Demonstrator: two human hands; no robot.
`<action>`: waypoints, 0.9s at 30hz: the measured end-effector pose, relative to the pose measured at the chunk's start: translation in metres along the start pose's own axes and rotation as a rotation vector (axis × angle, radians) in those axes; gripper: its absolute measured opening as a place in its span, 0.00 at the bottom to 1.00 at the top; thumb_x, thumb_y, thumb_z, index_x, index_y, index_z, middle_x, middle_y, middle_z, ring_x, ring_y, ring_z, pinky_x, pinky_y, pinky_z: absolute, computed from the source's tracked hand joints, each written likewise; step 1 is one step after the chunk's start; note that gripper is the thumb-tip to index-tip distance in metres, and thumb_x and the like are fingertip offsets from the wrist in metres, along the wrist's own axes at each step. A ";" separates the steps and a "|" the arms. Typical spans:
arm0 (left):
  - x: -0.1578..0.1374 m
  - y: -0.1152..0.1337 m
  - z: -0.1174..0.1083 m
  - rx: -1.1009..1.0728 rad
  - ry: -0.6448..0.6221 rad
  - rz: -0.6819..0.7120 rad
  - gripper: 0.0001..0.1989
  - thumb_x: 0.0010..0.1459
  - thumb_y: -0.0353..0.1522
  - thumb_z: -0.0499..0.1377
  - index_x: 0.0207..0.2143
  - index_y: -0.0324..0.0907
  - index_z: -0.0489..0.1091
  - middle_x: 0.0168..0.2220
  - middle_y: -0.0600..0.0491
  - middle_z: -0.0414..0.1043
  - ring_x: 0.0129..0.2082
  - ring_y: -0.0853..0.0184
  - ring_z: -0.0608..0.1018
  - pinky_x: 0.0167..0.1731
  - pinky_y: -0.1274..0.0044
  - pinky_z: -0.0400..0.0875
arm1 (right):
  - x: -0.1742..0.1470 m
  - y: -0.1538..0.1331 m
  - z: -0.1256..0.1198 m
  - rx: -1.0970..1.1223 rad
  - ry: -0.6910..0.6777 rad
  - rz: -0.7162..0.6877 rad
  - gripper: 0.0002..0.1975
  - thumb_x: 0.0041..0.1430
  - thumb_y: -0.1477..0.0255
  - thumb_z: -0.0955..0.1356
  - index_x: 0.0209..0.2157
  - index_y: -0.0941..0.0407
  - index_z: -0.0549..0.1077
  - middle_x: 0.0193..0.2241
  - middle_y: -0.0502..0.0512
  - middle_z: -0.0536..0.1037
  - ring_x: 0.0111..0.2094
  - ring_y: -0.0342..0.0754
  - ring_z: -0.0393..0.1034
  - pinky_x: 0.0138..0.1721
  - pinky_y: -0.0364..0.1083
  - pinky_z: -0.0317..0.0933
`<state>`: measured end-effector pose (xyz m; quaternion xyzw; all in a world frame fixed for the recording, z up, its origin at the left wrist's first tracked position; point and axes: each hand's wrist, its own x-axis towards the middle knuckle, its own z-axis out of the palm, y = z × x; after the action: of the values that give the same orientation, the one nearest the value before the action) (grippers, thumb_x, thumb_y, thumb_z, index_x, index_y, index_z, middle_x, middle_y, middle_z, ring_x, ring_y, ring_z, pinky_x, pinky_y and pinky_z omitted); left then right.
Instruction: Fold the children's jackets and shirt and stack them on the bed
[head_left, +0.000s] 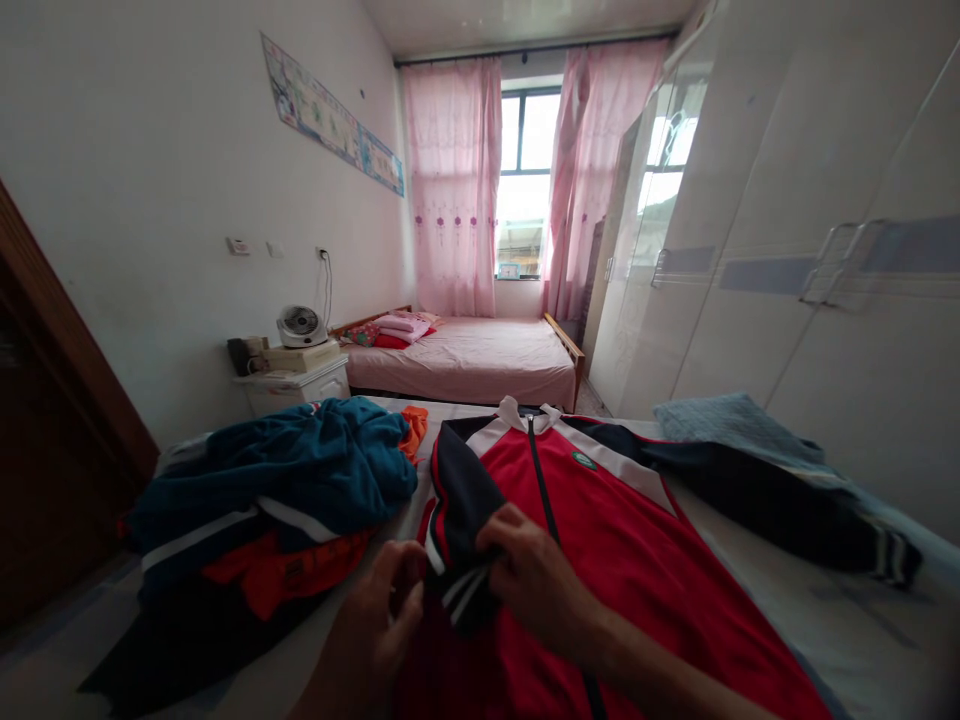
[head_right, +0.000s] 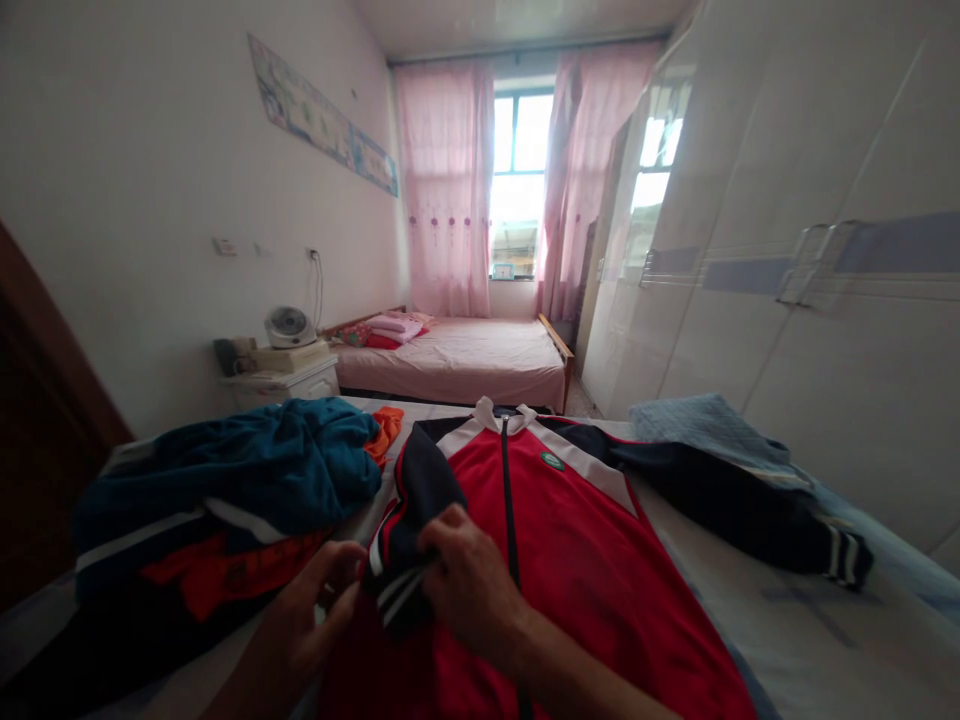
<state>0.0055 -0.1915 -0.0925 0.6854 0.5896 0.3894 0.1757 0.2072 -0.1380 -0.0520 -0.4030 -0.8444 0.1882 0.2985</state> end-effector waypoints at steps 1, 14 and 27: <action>-0.002 0.002 0.002 0.013 0.028 0.064 0.09 0.59 0.32 0.49 0.42 0.44 0.62 0.33 0.54 0.69 0.30 0.68 0.73 0.32 0.77 0.68 | 0.012 -0.004 -0.016 -0.020 0.135 -0.065 0.18 0.44 0.85 0.59 0.34 0.55 0.71 0.37 0.53 0.70 0.37 0.43 0.68 0.39 0.41 0.61; 0.013 0.004 0.011 0.333 -0.397 0.233 0.06 0.55 0.26 0.53 0.31 0.43 0.68 0.38 0.53 0.71 0.38 0.66 0.73 0.39 0.77 0.66 | -0.057 0.076 -0.055 -0.337 0.151 0.306 0.17 0.60 0.72 0.56 0.46 0.55 0.69 0.51 0.61 0.67 0.52 0.51 0.64 0.48 0.51 0.61; 0.102 -0.017 0.042 0.421 -0.194 0.153 0.11 0.56 0.30 0.52 0.41 0.41 0.70 0.42 0.47 0.70 0.43 0.62 0.73 0.45 0.73 0.66 | -0.019 0.054 -0.059 -0.183 -0.088 0.248 0.12 0.57 0.76 0.59 0.32 0.57 0.73 0.26 0.53 0.77 0.27 0.47 0.71 0.33 0.45 0.62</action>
<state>0.0255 -0.0822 -0.0973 0.7838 0.5846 0.2022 0.0549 0.2865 -0.1160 -0.0448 -0.5210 -0.8142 0.1632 0.1977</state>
